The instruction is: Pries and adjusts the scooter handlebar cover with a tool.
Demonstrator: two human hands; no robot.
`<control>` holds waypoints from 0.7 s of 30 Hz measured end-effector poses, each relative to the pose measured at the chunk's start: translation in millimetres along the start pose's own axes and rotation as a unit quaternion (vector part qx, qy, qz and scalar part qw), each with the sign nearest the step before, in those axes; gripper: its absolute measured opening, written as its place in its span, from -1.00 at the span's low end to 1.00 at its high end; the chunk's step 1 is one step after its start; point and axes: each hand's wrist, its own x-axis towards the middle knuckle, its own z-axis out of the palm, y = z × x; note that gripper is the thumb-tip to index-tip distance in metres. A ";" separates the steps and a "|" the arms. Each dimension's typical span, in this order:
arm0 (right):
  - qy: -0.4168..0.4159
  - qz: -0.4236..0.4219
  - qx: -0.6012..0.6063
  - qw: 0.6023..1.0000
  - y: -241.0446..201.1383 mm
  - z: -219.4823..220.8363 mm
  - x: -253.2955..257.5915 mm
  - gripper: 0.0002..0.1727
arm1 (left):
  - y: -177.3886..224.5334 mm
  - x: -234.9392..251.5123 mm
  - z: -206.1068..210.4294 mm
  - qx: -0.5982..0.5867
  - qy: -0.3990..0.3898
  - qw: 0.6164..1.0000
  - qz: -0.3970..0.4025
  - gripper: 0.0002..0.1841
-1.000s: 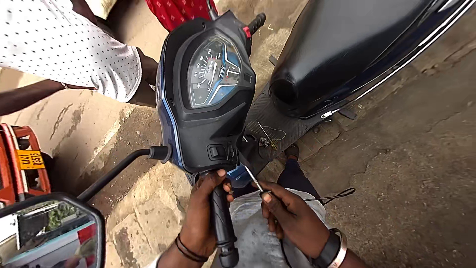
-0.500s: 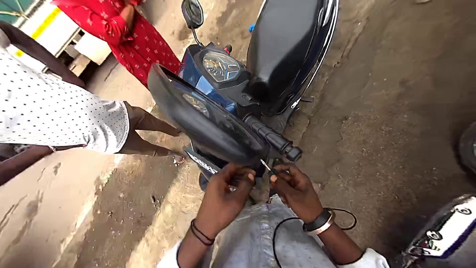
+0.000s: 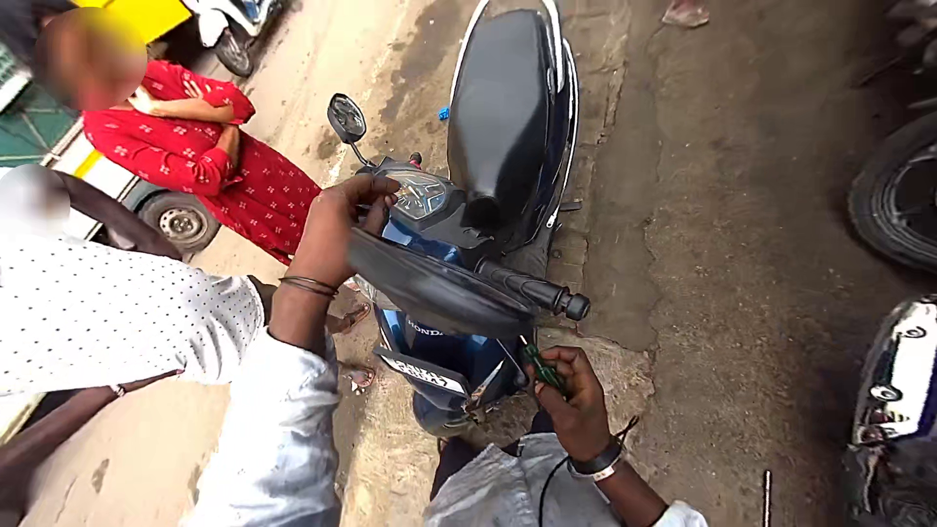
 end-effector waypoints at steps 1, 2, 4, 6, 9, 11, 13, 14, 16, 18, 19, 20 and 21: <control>0.028 -0.017 0.016 0.999 1.0 9.2 -2.6 -0.55 | 1.7 19.1 3.4 -0.005 -0.024 0.999 0.029 -0.71; 0.054 -0.036 0.035 0.997 4.7 19.9 -3.4 -0.56 | 0.6 38.0 8.1 0.000 -0.051 0.997 0.066 -0.70; 0.106 -0.074 0.052 0.990 17.4 41.3 -4.3 -0.57 | -1.8 71.6 20.6 0.004 -0.126 0.985 0.119 -0.66; 0.191 -0.094 0.040 0.976 27.4 67.5 -15.7 -0.57 | -1.4 93.1 42.7 -0.010 -0.204 0.970 0.135 -0.62; 0.340 -0.074 0.048 0.936 33.3 111.0 -56.3 -0.61 | 9.7 98.6 88.9 -0.003 -0.311 0.940 0.140 -0.58; 0.430 -0.079 0.040 0.898 34.9 134.5 -77.9 -0.65 | 17.5 106.4 103.3 0.048 -0.392 0.902 0.176 -0.58; 0.508 -0.112 0.004 0.854 24.8 144.6 -94.2 -0.71 | 20.9 113.3 107.1 0.067 -0.471 0.856 0.201 -0.60; 0.537 -0.138 -0.026 0.832 15.1 145.2 -99.6 -0.74 | 20.1 114.6 108.2 0.060 -0.501 0.838 0.208 -0.61; 0.548 -0.160 -0.110 0.814 -10.6 144.6 -102.1 -0.73 | 18.4 120.9 111.8 0.056 -0.551 0.803 0.220 -0.60; 0.512 -0.162 -0.205 0.819 -30.2 143.5 -88.2 -0.70 | 19.0 137.0 119.9 0.059 -0.589 0.768 0.245 -0.55; 0.486 -0.167 -0.239 0.824 -35.2 144.2 -77.9 -0.71 | 17.9 145.2 125.5 0.053 -0.613 0.749 0.247 -0.56; 0.464 -0.174 -0.272 0.825 -37.5 144.9 -66.0 -0.74 | 15.4 153.2 131.9 0.043 -0.639 0.728 0.246 -0.54; 0.445 -0.181 -0.303 0.823 -38.3 146.0 -54.9 -0.76 | 14.0 157.5 136.6 0.030 -0.661 0.713 0.229 -0.53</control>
